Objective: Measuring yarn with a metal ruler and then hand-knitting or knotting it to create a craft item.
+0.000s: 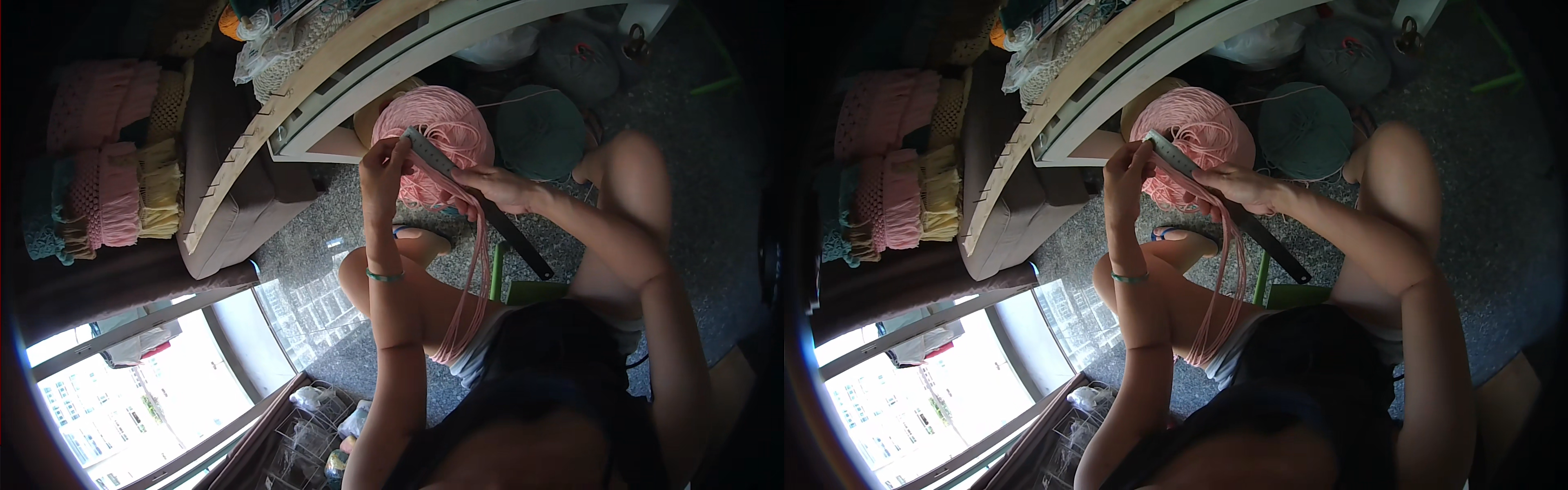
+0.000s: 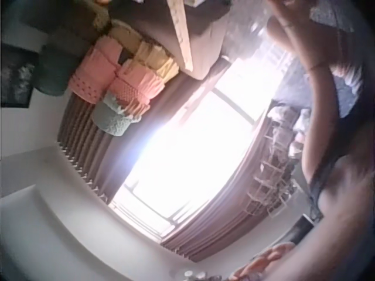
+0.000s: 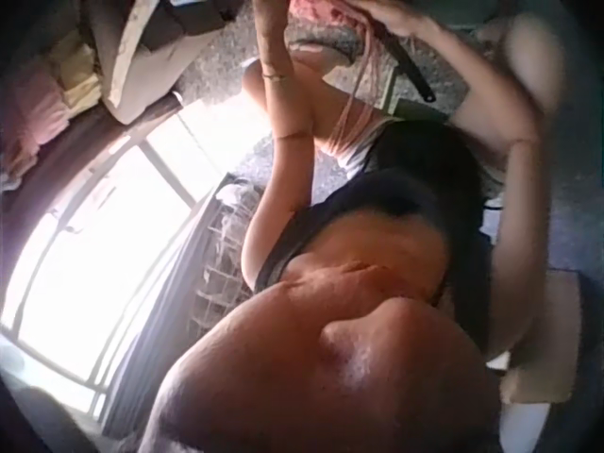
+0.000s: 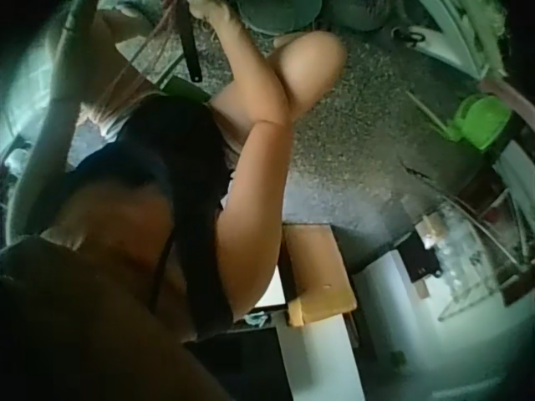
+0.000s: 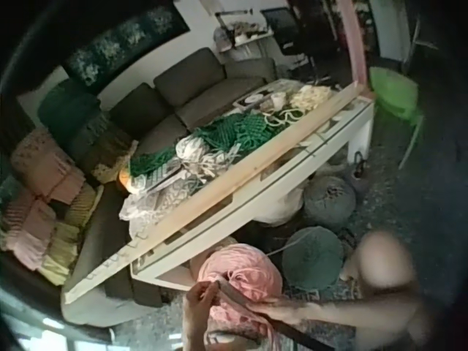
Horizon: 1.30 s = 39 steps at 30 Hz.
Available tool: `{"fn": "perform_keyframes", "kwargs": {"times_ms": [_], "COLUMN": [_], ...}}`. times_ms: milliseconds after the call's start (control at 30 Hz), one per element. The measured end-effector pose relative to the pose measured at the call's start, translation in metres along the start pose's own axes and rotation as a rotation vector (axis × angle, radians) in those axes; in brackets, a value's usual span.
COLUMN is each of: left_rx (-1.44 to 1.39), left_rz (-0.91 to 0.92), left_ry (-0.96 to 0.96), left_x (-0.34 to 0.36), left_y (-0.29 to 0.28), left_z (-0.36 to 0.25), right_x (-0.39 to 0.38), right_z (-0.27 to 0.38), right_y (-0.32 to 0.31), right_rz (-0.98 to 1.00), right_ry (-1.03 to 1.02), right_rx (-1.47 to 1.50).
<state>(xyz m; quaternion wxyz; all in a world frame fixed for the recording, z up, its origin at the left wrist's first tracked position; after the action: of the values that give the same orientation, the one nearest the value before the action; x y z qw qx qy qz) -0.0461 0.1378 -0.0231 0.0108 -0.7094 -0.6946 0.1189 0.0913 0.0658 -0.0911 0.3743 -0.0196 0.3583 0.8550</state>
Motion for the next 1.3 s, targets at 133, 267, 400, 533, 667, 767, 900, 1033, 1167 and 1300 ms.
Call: {"fn": "perform_keyframes", "kwargs": {"times_ms": [133, 267, 400, 533, 667, 767, 900, 1033, 1167, 1300], "left_rx": [0.021, 0.015, -0.048, -0.090, -0.124, -0.134, -0.130, -0.115, -0.142, -0.152], "left_rz": [0.028, 0.068, 0.070, 0.062, 0.028, 0.018, -0.019, -0.048, -0.047, -0.059], "left_ry": [0.001, 0.009, -0.026, -0.044, -0.054, -0.049, -0.059, -0.065, -0.032, -0.024], "left_x": [-0.001, 0.001, 0.001, 0.003, 0.003, 0.003, 0.002, 0.002, 0.004, 0.003], "left_y": [0.000, 0.000, -0.001, -0.009, -0.017, -0.018, -0.019, -0.019, -0.028, -0.027], "left_z": [-0.002, -0.004, 0.001, 0.004, 0.005, 0.004, 0.003, 0.002, 0.005, 0.004], "right_x": [0.001, -0.001, -0.003, -0.003, -0.005, -0.008, -0.005, -0.005, -0.006, -0.008], "right_z": [0.002, 0.002, 0.001, 0.000, 0.006, 0.009, 0.006, 0.010, 0.013, 0.010], "right_y": [0.004, 0.004, 0.005, 0.004, 0.008, 0.010, 0.007, 0.008, 0.011, 0.010], "right_rz": [0.071, 0.083, 0.076, 0.042, 0.055, 0.095, 0.121, 0.173, 0.160, 0.185], "right_ry": [-0.007, 0.029, 0.064, 0.061, 0.069, 0.092, 0.065, -0.082, -0.059, -0.030], "right_rx": [-0.020, -0.029, 0.001, 0.091, 0.181, 0.165, 0.000, -0.099, -0.117, -0.113]}}
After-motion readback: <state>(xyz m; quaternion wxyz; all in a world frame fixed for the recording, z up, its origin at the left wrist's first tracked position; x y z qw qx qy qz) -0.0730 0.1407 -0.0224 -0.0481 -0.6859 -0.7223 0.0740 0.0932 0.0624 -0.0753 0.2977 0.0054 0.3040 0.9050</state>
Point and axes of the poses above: each hand's wrist, its own x-axis towards the middle knuckle, its own y-axis out of the palm, z = x × y, the point moved 8 cm from there along x, towards the middle knuckle, and after that the axes turned 2 degrees about -x, right-handed, at the moved point
